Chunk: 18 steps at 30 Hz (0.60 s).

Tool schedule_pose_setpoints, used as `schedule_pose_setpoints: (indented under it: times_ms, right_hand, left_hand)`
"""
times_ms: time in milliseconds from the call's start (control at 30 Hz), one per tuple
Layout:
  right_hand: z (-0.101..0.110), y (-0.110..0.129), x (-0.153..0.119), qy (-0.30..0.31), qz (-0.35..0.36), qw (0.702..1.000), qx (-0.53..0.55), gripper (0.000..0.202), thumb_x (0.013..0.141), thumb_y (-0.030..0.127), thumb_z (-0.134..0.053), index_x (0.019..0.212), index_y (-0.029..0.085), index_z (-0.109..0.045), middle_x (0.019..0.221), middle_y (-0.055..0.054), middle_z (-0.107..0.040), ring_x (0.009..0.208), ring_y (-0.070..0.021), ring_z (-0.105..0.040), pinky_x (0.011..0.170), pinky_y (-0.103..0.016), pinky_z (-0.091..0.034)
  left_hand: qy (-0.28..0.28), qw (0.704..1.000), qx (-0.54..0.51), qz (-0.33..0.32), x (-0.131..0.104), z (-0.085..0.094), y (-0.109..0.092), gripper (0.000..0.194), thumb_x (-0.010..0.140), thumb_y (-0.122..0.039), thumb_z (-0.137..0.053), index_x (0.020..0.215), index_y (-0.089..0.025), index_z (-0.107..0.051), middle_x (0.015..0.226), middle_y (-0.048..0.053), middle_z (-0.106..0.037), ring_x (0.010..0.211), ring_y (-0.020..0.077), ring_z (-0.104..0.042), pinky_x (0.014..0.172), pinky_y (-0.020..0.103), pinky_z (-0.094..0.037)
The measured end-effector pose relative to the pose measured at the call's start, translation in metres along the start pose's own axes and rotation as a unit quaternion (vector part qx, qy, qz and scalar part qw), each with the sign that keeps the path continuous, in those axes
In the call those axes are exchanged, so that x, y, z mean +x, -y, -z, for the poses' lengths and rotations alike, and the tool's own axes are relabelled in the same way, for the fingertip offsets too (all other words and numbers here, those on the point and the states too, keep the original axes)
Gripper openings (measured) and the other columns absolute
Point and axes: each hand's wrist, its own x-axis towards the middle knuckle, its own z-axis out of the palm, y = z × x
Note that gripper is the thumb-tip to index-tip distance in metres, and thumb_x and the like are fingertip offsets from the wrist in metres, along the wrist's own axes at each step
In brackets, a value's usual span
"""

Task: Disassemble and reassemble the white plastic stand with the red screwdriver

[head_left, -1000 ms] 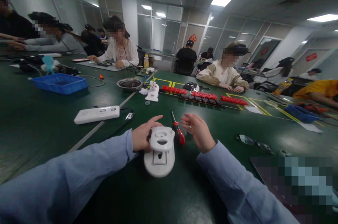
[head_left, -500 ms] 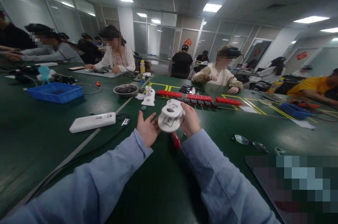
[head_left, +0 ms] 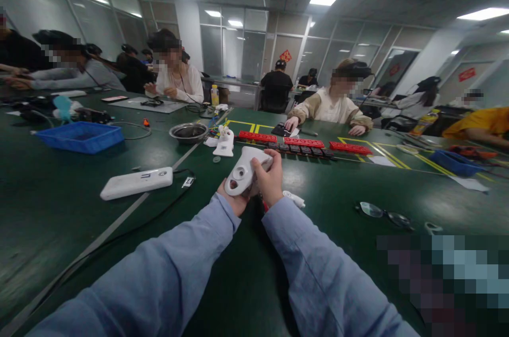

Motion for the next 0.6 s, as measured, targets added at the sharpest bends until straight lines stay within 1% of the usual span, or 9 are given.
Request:
schedule_pose_setpoints:
  times_ms: [100, 167, 300, 367, 433, 467, 500, 567, 600]
  right_hand:
    - [-0.002, 0.003, 0.0, 0.004, 0.018, 1.0, -0.009, 0.039, 0.066, 0.039, -0.057, 0.098, 0.02, -0.044, 0.091, -0.004, -0.054, 0.081, -0.0184, -0.052, 0.076, -0.031, -0.042]
    - [-0.001, 0.005, 0.004, -0.013, 0.012, 1.0, 0.009, 0.039, 0.066, 0.039, -0.056, 0.098, 0.02, -0.042, 0.091, -0.005, -0.054, 0.081, -0.0181, -0.052, 0.076, -0.031, -0.043]
    - [0.014, 0.02, 0.023, -0.062, -0.006, 0.99, 0.13, 0.038, 0.068, 0.038, -0.052, 0.096, 0.02, -0.034, 0.09, -0.005, -0.051, 0.078, -0.0158, -0.054, 0.071, -0.029, -0.045]
    - [0.027, 0.034, 0.033, -0.072, -0.002, 0.98, 0.187, 0.037, 0.068, 0.036, -0.051, 0.094, 0.02, -0.032, 0.09, -0.005, -0.049, 0.077, -0.0146, -0.054, 0.07, -0.028, -0.046]
    - [0.039, 0.046, 0.039, -0.07, 0.0, 0.97, 0.234, 0.036, 0.066, 0.034, -0.052, 0.092, 0.02, -0.032, 0.089, -0.004, -0.049, 0.077, -0.0132, -0.054, 0.071, -0.027, -0.046]
    - [0.044, 0.052, 0.04, -0.066, -0.001, 0.965, 0.255, 0.035, 0.065, 0.033, -0.054, 0.091, 0.019, -0.034, 0.088, -0.003, -0.049, 0.077, -0.0124, -0.054, 0.071, -0.026, -0.046]
    - [0.047, 0.056, 0.039, -0.06, -0.006, 0.96, 0.272, 0.035, 0.064, 0.031, -0.056, 0.09, 0.019, -0.035, 0.087, -0.002, -0.049, 0.076, -0.0117, -0.054, 0.071, -0.025, -0.046]
    - [0.049, 0.063, 0.033, -0.047, -0.03, 0.954, 0.296, 0.034, 0.062, 0.027, -0.059, 0.089, 0.019, -0.038, 0.084, 0.0, -0.051, 0.072, -0.0107, -0.055, 0.068, -0.024, -0.046]
    - [0.049, 0.066, 0.028, -0.037, -0.047, 0.95, 0.305, 0.034, 0.062, 0.026, -0.059, 0.088, 0.019, -0.04, 0.082, 0.0, -0.051, 0.07, -0.0103, -0.055, 0.066, -0.024, -0.046]
  left_hand:
    - [-0.021, 0.999, 0.024, -0.008, 0.002, -0.003, 0.0, 0.028, 0.082, -0.023, -0.034, 0.1, -0.021, -0.055, 0.079, 0.004, -0.063, 0.07, 0.0196, -0.061, 0.06, 0.033, -0.051]
    - [-0.038, 0.998, 0.039, -0.012, 0.001, -0.007, -0.003, 0.028, 0.082, -0.015, -0.033, 0.098, -0.02, -0.055, 0.073, 0.003, -0.062, 0.065, 0.0164, -0.061, 0.058, 0.03, -0.051]
    - [-0.049, 0.994, 0.089, -0.036, -0.011, -0.018, -0.026, 0.028, 0.081, -0.003, -0.033, 0.09, -0.017, -0.055, 0.057, -0.001, -0.055, 0.051, 0.0083, -0.055, 0.052, 0.019, -0.047]
    - [-0.026, 0.991, 0.12, -0.058, -0.024, -0.023, -0.046, 0.024, 0.082, -0.005, -0.035, 0.084, -0.016, -0.056, 0.051, -0.003, -0.049, 0.044, 0.0059, -0.048, 0.048, 0.017, -0.043]
    - [0.044, 0.97, 0.216, -0.098, -0.04, -0.02, -0.065, 0.016, 0.08, -0.013, -0.043, 0.078, -0.015, -0.059, 0.05, -0.003, -0.046, 0.043, 0.0067, -0.044, 0.043, 0.017, -0.037]
    - [0.111, 0.914, 0.36, -0.153, -0.047, -0.015, -0.071, 0.014, 0.079, -0.019, -0.047, 0.075, -0.016, -0.059, 0.049, -0.003, -0.045, 0.044, 0.0077, -0.042, 0.043, 0.018, -0.034]
    - [0.168, 0.818, 0.511, -0.203, -0.053, -0.008, -0.075, 0.011, 0.075, -0.025, -0.052, 0.072, -0.017, -0.06, 0.05, -0.002, -0.046, 0.047, 0.0088, -0.042, 0.045, 0.019, -0.033]
    - [0.22, 0.582, 0.731, -0.28, -0.061, 0.012, -0.075, 0.019, 0.065, -0.037, -0.062, 0.069, -0.019, -0.059, 0.055, -0.002, -0.046, 0.053, 0.0112, -0.041, 0.052, 0.023, -0.033]
    - [0.227, 0.492, 0.789, -0.291, -0.062, 0.023, -0.071, 0.026, 0.06, -0.043, -0.065, 0.069, -0.02, -0.059, 0.059, -0.001, -0.047, 0.056, 0.0129, -0.041, 0.055, 0.024, -0.033]
